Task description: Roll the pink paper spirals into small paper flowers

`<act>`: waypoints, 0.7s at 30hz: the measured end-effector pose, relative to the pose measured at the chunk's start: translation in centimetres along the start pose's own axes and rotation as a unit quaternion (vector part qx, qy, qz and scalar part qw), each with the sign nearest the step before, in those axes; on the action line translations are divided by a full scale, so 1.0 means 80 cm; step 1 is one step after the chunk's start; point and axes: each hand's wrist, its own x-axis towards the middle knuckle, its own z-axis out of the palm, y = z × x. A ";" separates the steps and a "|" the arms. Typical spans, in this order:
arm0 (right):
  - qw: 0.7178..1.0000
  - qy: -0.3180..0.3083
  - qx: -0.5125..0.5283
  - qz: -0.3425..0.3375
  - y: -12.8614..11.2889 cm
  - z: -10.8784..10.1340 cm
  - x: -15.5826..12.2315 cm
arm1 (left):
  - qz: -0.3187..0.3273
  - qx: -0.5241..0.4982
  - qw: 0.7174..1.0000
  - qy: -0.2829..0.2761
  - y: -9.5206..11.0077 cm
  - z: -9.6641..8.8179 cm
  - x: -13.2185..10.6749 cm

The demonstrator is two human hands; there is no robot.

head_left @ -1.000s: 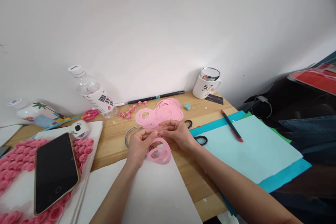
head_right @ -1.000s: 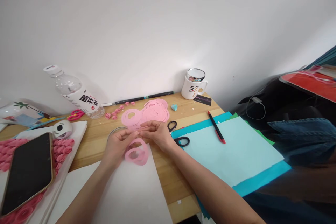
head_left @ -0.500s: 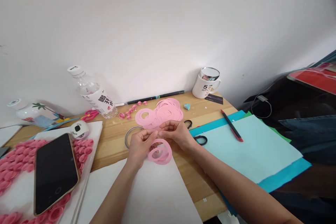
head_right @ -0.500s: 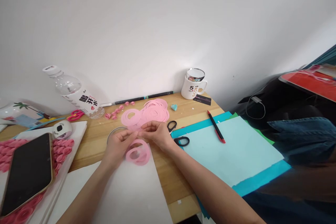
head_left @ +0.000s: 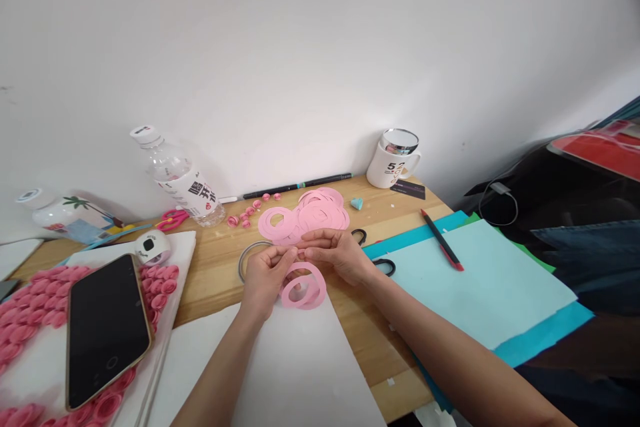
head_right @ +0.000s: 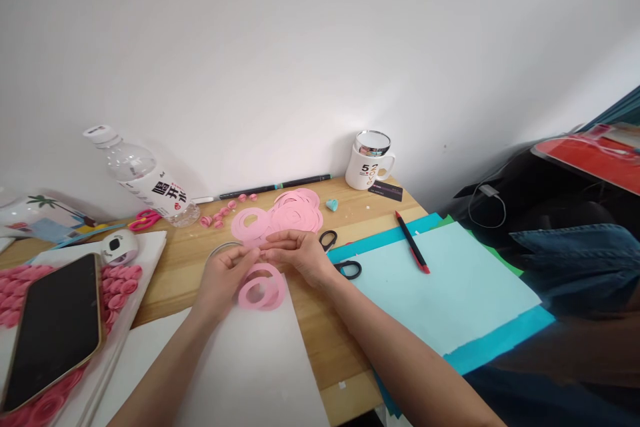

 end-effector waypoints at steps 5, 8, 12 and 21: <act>1.000 0.012 -0.003 0.011 -0.001 0.000 -0.001 | -0.002 -0.003 1.000 -0.002 -0.001 0.000 0.001; 1.000 0.020 -0.005 0.006 -0.003 0.003 -0.002 | -0.010 -0.004 1.000 -0.004 -0.002 0.000 0.001; 0.999 0.036 -0.018 -0.005 -0.003 0.003 -0.002 | -0.016 -0.004 1.000 -0.002 -0.001 0.000 0.000; 0.998 0.037 -0.045 -0.016 -0.004 0.006 -0.003 | 0.005 0.021 0.999 -0.026 -0.005 0.000 0.001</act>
